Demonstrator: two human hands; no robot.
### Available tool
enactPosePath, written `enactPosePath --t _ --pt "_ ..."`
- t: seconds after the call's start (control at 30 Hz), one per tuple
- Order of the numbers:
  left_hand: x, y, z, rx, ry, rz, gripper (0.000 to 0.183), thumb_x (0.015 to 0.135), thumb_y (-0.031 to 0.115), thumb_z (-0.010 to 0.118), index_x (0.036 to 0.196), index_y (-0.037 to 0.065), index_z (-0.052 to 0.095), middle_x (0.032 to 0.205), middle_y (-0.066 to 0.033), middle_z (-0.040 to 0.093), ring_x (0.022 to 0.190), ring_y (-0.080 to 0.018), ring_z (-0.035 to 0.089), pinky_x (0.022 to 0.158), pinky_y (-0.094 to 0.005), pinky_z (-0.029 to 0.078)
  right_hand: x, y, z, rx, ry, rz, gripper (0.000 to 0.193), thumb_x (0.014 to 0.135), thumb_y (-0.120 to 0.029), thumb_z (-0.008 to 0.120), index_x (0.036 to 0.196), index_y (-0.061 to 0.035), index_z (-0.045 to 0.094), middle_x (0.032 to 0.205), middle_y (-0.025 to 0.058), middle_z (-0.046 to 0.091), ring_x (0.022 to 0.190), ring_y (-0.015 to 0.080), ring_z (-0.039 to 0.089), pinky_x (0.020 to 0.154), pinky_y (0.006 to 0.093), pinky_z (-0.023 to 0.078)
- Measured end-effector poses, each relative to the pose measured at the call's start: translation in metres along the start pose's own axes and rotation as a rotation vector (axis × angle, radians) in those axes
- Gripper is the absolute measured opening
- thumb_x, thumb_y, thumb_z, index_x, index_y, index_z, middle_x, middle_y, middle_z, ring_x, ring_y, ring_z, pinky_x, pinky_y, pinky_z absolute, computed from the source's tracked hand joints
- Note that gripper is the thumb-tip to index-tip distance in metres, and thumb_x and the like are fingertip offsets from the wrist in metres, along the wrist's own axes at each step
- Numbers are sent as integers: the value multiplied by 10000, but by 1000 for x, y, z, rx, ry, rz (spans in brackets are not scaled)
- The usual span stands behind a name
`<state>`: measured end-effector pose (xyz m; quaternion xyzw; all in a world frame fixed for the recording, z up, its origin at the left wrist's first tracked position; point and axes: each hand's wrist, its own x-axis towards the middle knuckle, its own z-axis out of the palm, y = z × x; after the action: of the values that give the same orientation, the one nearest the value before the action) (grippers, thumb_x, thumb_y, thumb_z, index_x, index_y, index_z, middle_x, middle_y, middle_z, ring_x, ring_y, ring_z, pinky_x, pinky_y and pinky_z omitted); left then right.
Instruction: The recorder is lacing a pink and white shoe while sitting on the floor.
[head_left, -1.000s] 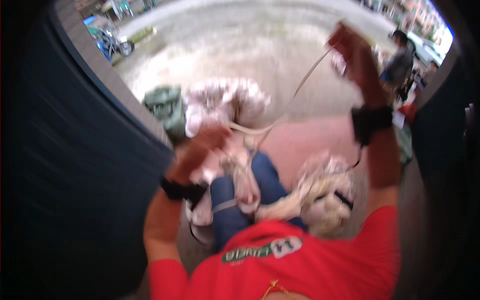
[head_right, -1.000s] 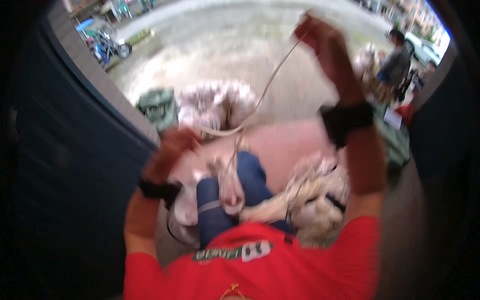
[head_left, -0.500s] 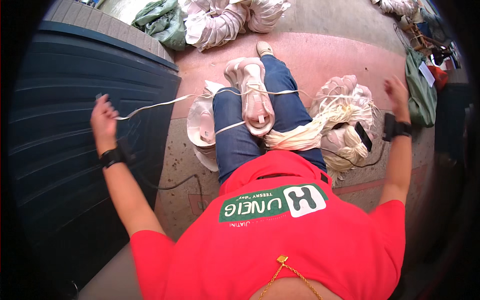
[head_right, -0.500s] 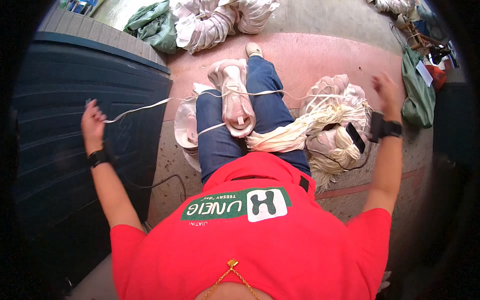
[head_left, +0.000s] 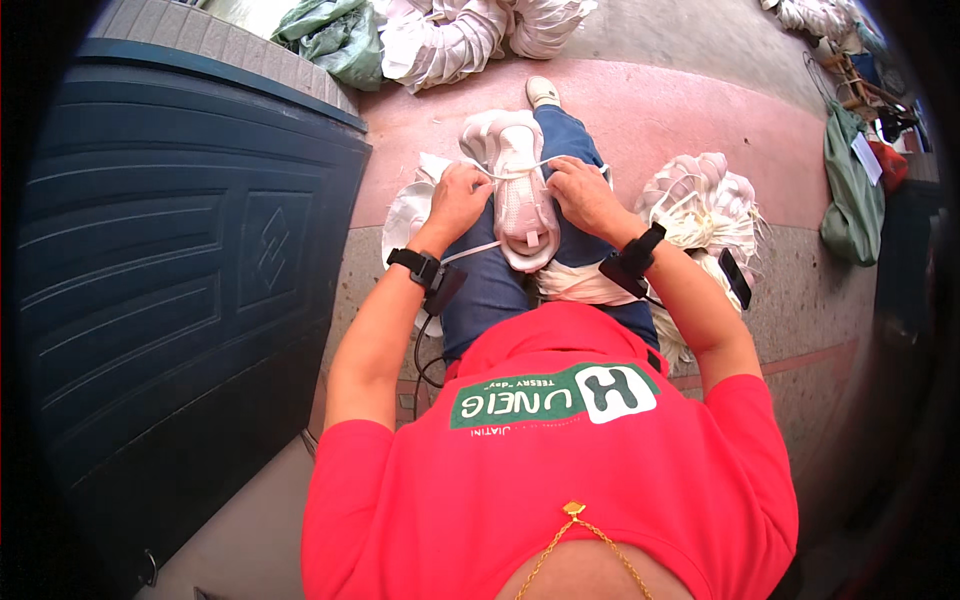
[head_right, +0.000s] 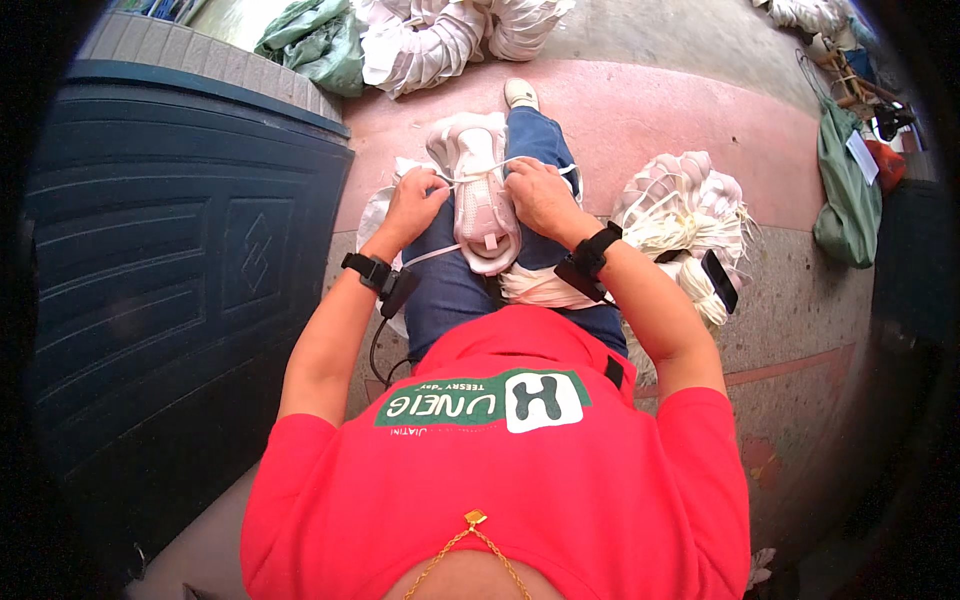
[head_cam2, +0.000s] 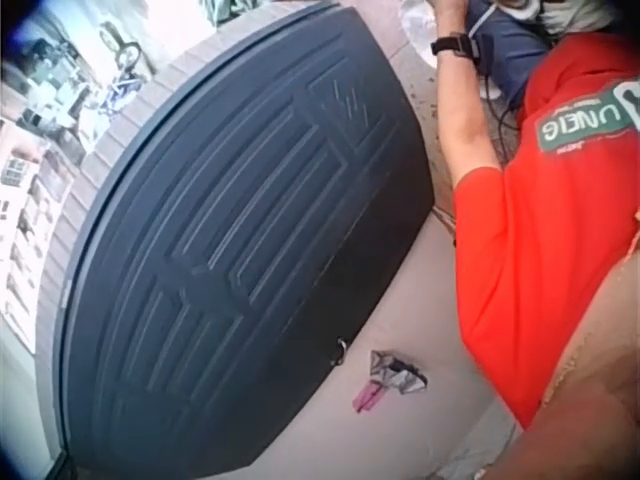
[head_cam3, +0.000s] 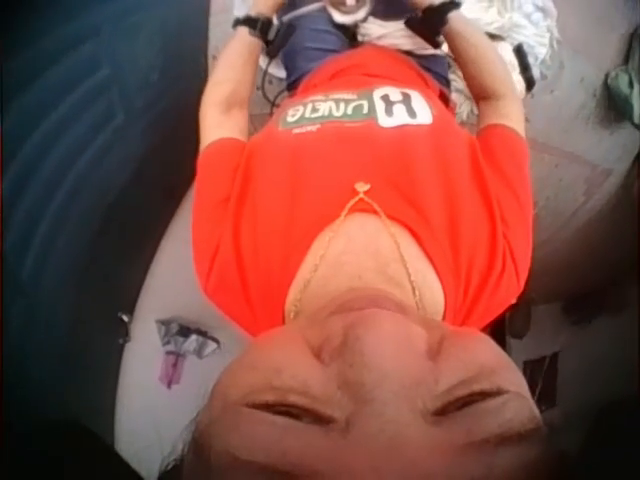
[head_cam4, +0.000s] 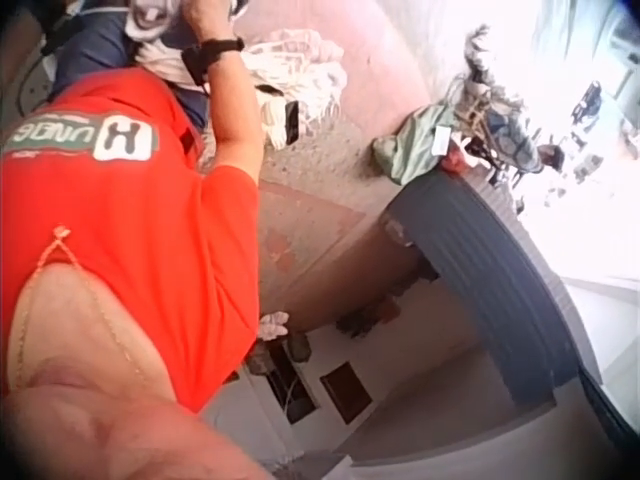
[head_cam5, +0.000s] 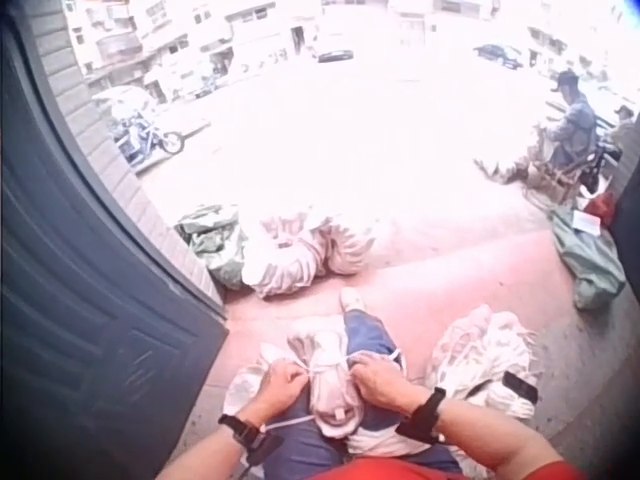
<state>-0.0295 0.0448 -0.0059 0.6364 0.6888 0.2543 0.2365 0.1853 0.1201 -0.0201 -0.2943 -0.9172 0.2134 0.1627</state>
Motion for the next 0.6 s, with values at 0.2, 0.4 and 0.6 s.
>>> enactPosePath --t 0.2,0.4,0.6 --pt "-5 -4 11 121 224 96 94 701 133 568 697 49 611 752 -98 582 824 -312 501 732 -386 418 14 -7 5 -36 15 134 158 744 -133 483 788 -28 593 1007 102 541 989 269 472 797 402 377" --pt "-2 5 12 255 151 33 99 710 145 557 707 60 607 725 -95 587 791 -304 499 684 -417 417 21 -10 2 -65 -106 133 156 719 -99 482 793 -26 598 982 99 554 961 261 483 770 408 388" --pt "5 20 3 491 76 142 80 710 128 556 690 64 601 722 -75 577 783 -275 498 683 -388 409 26 -18 0 -342 -127 -5 99 698 -108 512 741 -74 594 811 53 560 852 218 508 679 378 386"
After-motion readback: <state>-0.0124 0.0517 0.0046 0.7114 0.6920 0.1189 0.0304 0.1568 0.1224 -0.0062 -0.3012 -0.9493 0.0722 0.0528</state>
